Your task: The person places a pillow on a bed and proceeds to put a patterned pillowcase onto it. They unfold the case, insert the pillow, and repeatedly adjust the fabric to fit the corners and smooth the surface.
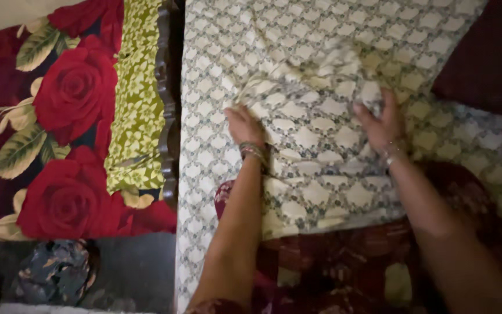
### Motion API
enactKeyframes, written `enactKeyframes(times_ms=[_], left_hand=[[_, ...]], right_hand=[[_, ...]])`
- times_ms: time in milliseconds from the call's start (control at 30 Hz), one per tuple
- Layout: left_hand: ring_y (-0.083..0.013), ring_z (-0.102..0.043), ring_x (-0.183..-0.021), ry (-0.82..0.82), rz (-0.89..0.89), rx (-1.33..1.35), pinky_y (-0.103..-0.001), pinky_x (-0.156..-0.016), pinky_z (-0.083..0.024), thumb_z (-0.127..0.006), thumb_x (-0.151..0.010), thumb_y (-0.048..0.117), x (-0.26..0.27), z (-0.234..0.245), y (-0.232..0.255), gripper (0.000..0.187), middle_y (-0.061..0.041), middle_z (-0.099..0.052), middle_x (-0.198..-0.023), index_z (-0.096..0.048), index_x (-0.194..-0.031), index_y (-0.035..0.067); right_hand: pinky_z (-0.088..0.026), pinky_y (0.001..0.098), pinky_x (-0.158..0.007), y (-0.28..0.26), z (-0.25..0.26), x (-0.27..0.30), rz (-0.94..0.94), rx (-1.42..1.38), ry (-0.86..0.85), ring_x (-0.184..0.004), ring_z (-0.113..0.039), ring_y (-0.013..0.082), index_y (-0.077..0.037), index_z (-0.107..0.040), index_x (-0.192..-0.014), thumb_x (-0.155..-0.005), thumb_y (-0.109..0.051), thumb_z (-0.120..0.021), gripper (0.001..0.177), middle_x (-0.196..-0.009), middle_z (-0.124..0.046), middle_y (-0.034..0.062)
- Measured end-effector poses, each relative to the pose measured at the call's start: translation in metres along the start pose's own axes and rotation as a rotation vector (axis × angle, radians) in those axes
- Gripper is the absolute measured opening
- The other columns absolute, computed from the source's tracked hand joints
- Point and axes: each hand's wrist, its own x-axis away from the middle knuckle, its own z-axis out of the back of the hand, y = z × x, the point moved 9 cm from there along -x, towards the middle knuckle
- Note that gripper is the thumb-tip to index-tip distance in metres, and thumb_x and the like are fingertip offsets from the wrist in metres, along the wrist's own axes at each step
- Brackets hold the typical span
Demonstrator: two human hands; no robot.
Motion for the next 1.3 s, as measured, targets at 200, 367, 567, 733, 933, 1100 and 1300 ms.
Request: enactKeyframes(times_ms=[200, 367, 567, 733, 933, 1100, 1300], left_hand=[[-0.04, -0.063, -0.074, -0.037, -0.207, -0.126, -0.051, -0.068, -0.048, -0.057, -0.096, 0.03, -0.022, -0.049, -0.03, 0.033, -0.025, -0.068, -0.083, -0.053, -0.114, 0.002], [-0.0388, -0.071, -0.081, -0.127, -0.093, -0.019, -0.049, -0.076, -0.053, -0.057, -0.095, 0.052, -0.039, -0.058, -0.035, 0.053, -0.023, -0.074, -0.088, -0.068, -0.097, 0.0], [-0.0377, -0.07, -0.097, -0.107, -0.164, -0.105, -0.043, -0.086, -0.052, -0.062, -0.092, 0.057, -0.068, -0.067, -0.032, 0.065, -0.024, -0.074, -0.106, -0.071, -0.115, -0.003], [-0.0373, -0.072, -0.091, -0.142, -0.25, -0.046, -0.043, -0.084, -0.054, -0.062, -0.091, 0.046, -0.073, -0.08, -0.013, 0.057, -0.025, -0.075, -0.101, -0.066, -0.116, -0.005], [-0.0402, -0.065, -0.082, -0.011, -0.216, -0.011, -0.048, -0.078, -0.051, -0.053, -0.102, 0.038, -0.081, -0.064, -0.045, 0.043, -0.025, -0.071, -0.091, -0.063, -0.096, -0.004], [-0.0336, -0.061, -0.079, -0.131, -0.219, -0.015, -0.045, -0.078, -0.049, -0.053, -0.105, 0.045, -0.068, -0.084, -0.063, 0.05, -0.023, -0.068, -0.089, -0.062, -0.096, -0.003], [-0.0187, -0.061, -0.076, -0.349, -0.229, 0.112, -0.039, -0.073, -0.05, -0.058, -0.098, 0.047, -0.025, -0.054, -0.046, 0.047, -0.01, -0.07, -0.083, -0.068, -0.098, 0.0]], right_hand=[[-0.043, 0.0551, -0.087, 0.072, 0.016, -0.025, 0.01, 0.226, -0.063, -0.125, -0.055, 0.0517, 0.013, -0.041, -0.144, -0.107, -0.038, -0.072, 0.07, -0.14, -0.046, 0.0337], [-0.051, 0.0361, -0.087, 0.157, 0.018, -0.091, -0.055, 0.091, 0.089, -0.094, -0.065, 0.0211, 0.001, -0.07, -0.113, -0.106, -0.044, -0.065, 0.045, -0.101, -0.072, 0.0098], [-0.052, 0.0341, -0.08, 0.193, 0.015, -0.128, -0.121, 0.14, 0.084, -0.084, -0.067, 0.0166, -0.003, -0.074, -0.105, -0.096, -0.042, -0.075, 0.04, -0.09, -0.073, 0.0079], [-0.052, 0.0386, -0.075, 0.177, 0.014, -0.15, -0.157, 0.233, 0.03, -0.078, -0.067, 0.021, -0.002, -0.074, -0.096, -0.088, -0.028, -0.072, 0.027, -0.086, -0.072, 0.0126], [-0.051, 0.0454, -0.07, 0.134, 0.05, -0.124, 0.028, 0.378, 0.208, -0.075, -0.066, 0.0295, 0.005, -0.068, -0.094, -0.105, -0.021, -0.059, 0.03, -0.085, -0.068, 0.0245], [-0.052, 0.0527, -0.073, 0.193, 0.023, -0.071, -0.297, 0.54, -0.005, -0.078, -0.067, 0.0424, 0.005, -0.072, -0.1, -0.108, -0.039, -0.05, 0.049, -0.089, -0.07, 0.0266], [-0.048, 0.0572, -0.084, 0.195, 0.026, -0.06, -0.242, 0.408, 0.065, -0.098, -0.062, 0.0493, 0.002, -0.061, -0.131, -0.109, -0.047, -0.046, 0.055, -0.11, -0.066, 0.0291]])
